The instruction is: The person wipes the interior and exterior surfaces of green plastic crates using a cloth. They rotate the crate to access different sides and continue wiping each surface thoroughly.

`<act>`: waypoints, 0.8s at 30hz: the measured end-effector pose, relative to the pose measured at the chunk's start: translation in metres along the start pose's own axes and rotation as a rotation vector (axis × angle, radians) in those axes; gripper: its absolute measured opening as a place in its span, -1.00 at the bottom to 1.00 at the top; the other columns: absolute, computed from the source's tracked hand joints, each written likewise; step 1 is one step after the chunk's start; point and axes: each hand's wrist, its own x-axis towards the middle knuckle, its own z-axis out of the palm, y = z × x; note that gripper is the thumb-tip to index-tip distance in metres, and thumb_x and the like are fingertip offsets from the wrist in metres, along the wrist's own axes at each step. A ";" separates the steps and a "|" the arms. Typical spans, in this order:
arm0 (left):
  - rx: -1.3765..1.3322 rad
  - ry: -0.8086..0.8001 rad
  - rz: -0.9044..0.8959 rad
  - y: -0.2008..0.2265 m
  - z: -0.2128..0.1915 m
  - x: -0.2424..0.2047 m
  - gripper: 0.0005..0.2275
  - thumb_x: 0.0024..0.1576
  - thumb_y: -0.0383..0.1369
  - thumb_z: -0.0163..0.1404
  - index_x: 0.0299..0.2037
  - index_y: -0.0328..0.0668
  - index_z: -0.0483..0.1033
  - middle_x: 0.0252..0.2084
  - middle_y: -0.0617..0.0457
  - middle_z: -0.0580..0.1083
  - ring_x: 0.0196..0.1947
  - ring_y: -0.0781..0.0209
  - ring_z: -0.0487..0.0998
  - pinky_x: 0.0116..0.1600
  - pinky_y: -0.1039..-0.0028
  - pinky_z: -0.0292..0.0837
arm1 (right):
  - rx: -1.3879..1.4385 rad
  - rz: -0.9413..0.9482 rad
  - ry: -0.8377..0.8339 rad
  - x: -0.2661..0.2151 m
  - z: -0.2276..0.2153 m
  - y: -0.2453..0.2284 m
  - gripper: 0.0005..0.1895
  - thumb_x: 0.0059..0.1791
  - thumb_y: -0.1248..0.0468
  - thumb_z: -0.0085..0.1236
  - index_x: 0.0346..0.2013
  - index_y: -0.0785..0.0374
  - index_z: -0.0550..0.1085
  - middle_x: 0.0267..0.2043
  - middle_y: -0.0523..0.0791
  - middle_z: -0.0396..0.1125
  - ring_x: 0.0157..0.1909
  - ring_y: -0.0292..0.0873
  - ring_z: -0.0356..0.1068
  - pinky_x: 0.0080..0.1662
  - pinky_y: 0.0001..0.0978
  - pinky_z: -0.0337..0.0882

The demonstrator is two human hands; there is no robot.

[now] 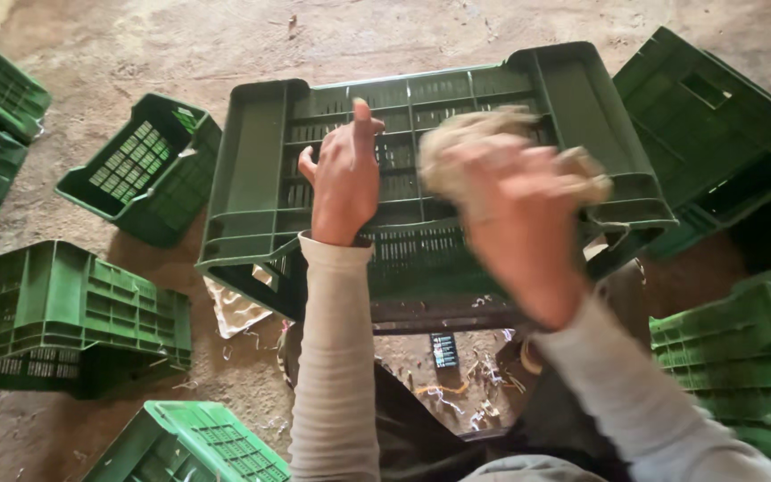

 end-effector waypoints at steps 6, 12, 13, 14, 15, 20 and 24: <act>-0.452 0.010 -0.504 -0.009 -0.006 0.009 -0.25 0.39 0.10 -0.67 0.00 -0.19 0.67 -0.04 -0.07 0.69 0.07 0.01 0.63 0.41 0.02 0.24 | 0.408 -0.065 0.024 0.020 0.030 -0.034 -0.53 -0.07 0.29 0.36 0.12 -0.03 0.46 0.04 -0.10 0.43 -0.02 0.04 0.48 -0.18 -0.12 0.48; -0.056 0.049 -0.114 0.009 -0.011 0.004 -0.43 0.42 -0.02 -0.58 0.26 -0.14 0.47 0.04 -0.02 0.58 0.09 -0.06 0.50 0.17 -0.18 0.08 | 0.203 -0.220 -0.240 0.024 -0.015 0.053 -0.39 -0.21 0.14 0.42 0.15 -0.05 0.50 0.06 -0.07 0.46 -0.02 0.00 0.51 -0.10 -0.11 0.54; -0.051 -0.041 -0.189 0.013 -0.013 0.007 -0.47 0.41 -0.03 -0.51 0.20 -0.10 0.50 0.03 0.02 0.58 0.13 -0.02 0.49 0.27 -0.20 0.01 | 0.185 -0.212 -0.313 0.027 -0.024 0.069 -0.42 -0.17 0.11 0.42 0.14 -0.06 0.50 0.05 -0.06 0.47 -0.05 0.00 0.51 -0.13 -0.15 0.54; -0.047 -0.138 -0.267 0.017 -0.014 0.007 -0.52 0.39 -0.04 -0.44 0.14 -0.07 0.53 0.03 0.06 0.58 0.17 0.02 0.48 0.37 -0.21 -0.05 | 0.212 -0.162 -0.403 0.031 -0.029 0.085 -0.42 -0.18 0.08 0.41 0.13 -0.07 0.50 0.01 -0.09 0.47 -0.08 -0.05 0.52 -0.14 -0.18 0.55; -0.044 -0.235 -0.345 0.020 -0.013 0.007 -0.56 0.37 -0.05 -0.38 0.08 -0.04 0.56 0.02 0.10 0.59 0.21 0.06 0.47 0.47 -0.23 -0.12 | 0.237 -0.110 -0.493 0.036 -0.030 0.098 -0.42 -0.19 0.04 0.40 0.12 -0.08 0.50 -0.02 -0.11 0.48 -0.10 -0.09 0.53 -0.14 -0.22 0.56; -0.063 -0.151 -0.011 0.029 -0.012 0.005 -0.57 0.28 0.02 -0.07 0.17 -0.08 0.49 0.22 -0.08 0.46 0.30 -0.06 0.35 0.41 -0.05 -0.04 | 0.257 -0.267 -0.406 0.052 0.013 0.122 -0.41 -0.16 0.10 0.35 0.17 -0.01 0.49 -0.06 -0.07 0.47 -0.15 -0.02 0.53 -0.09 -0.14 0.56; -0.086 -0.241 0.122 0.026 -0.014 0.001 -0.64 0.21 -0.05 -0.03 0.10 0.04 0.59 0.28 -0.10 0.44 0.36 -0.09 0.32 0.46 0.13 0.05 | 0.068 -0.359 -0.354 0.077 0.077 0.122 -0.39 -0.06 -0.01 0.38 0.23 0.08 0.44 -0.06 0.07 0.44 -0.25 0.10 0.51 -0.25 -0.09 0.54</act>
